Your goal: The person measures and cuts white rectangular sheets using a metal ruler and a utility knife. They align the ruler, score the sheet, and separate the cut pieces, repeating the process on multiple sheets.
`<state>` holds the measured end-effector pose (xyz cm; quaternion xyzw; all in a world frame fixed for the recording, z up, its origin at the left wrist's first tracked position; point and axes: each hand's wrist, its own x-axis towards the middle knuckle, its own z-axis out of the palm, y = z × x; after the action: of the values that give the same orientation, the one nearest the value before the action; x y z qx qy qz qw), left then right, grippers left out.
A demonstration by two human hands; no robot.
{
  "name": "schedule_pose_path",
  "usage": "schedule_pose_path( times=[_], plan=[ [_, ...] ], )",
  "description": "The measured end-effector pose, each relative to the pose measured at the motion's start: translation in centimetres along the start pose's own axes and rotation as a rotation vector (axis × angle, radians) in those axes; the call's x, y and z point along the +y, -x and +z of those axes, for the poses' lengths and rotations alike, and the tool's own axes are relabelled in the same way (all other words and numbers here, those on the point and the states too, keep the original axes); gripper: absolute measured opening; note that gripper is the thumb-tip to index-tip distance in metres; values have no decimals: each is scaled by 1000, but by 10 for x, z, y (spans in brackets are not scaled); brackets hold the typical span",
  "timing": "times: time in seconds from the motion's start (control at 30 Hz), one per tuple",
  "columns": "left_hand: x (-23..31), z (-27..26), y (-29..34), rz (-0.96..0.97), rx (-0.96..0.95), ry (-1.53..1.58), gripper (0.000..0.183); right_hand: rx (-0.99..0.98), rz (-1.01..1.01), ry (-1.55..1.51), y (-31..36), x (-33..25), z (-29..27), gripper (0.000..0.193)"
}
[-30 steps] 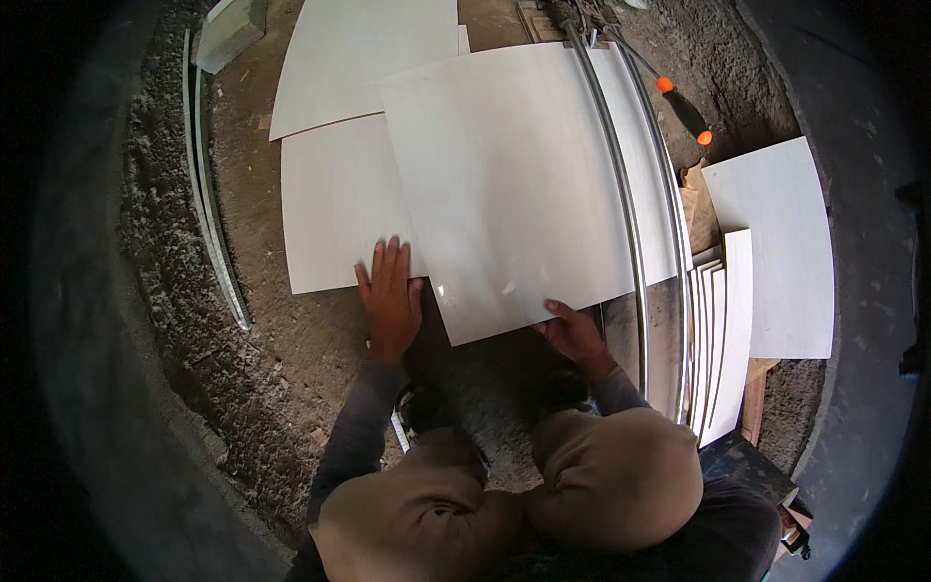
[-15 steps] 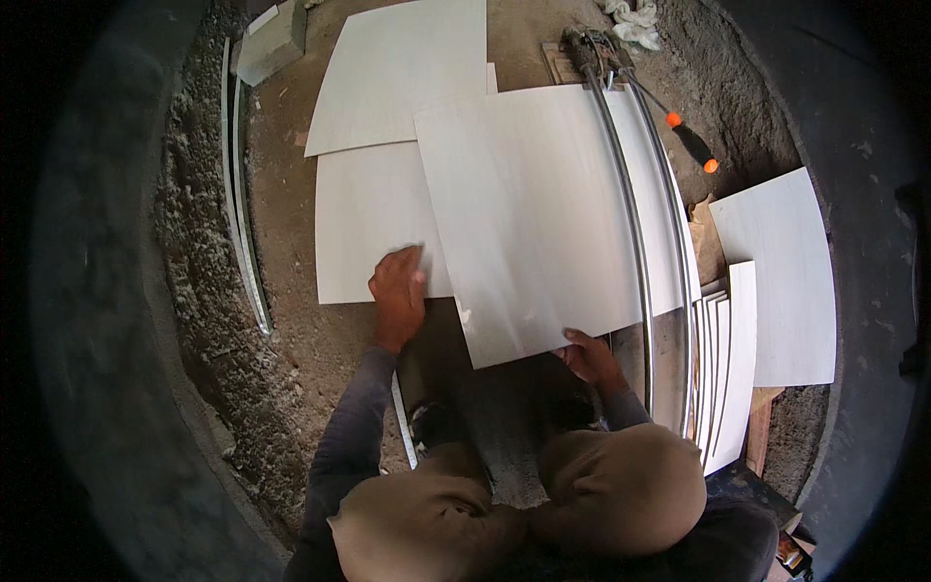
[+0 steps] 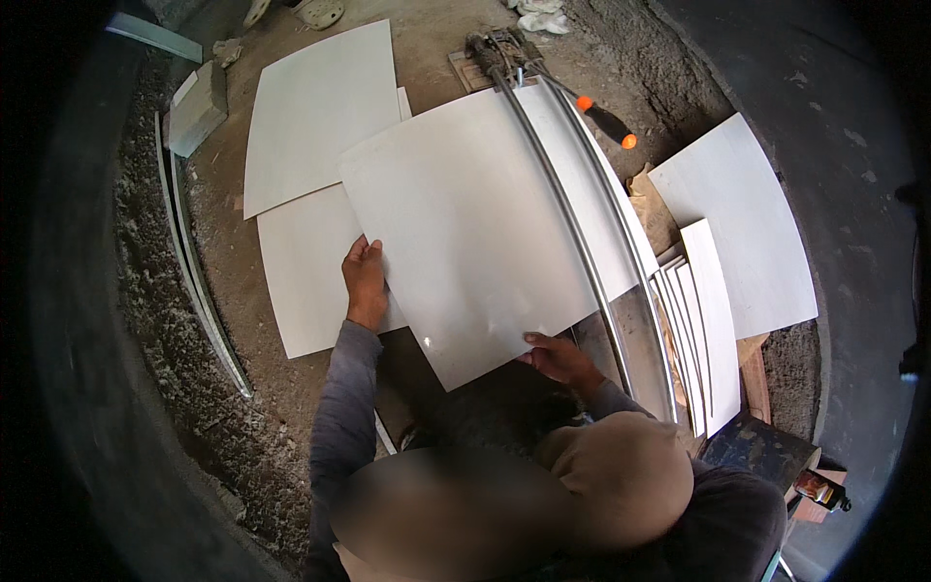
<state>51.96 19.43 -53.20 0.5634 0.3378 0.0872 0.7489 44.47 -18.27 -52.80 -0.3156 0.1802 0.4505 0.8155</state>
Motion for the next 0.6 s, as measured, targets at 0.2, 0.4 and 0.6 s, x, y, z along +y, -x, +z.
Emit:
schedule_pose_path(
  times=[0.2,0.4,0.6],
  plan=[
    [24,1,-28,21,132,-226,31,52,-19,-39,-7,11,-9,46],
    [67,14,-99,-162,143,220,33,41,-24,-21,-6,9,-7,45],
    [71,2,-117,-147,37,450,34,60,-15,-47,-6,8,-7,50]
  ],
)
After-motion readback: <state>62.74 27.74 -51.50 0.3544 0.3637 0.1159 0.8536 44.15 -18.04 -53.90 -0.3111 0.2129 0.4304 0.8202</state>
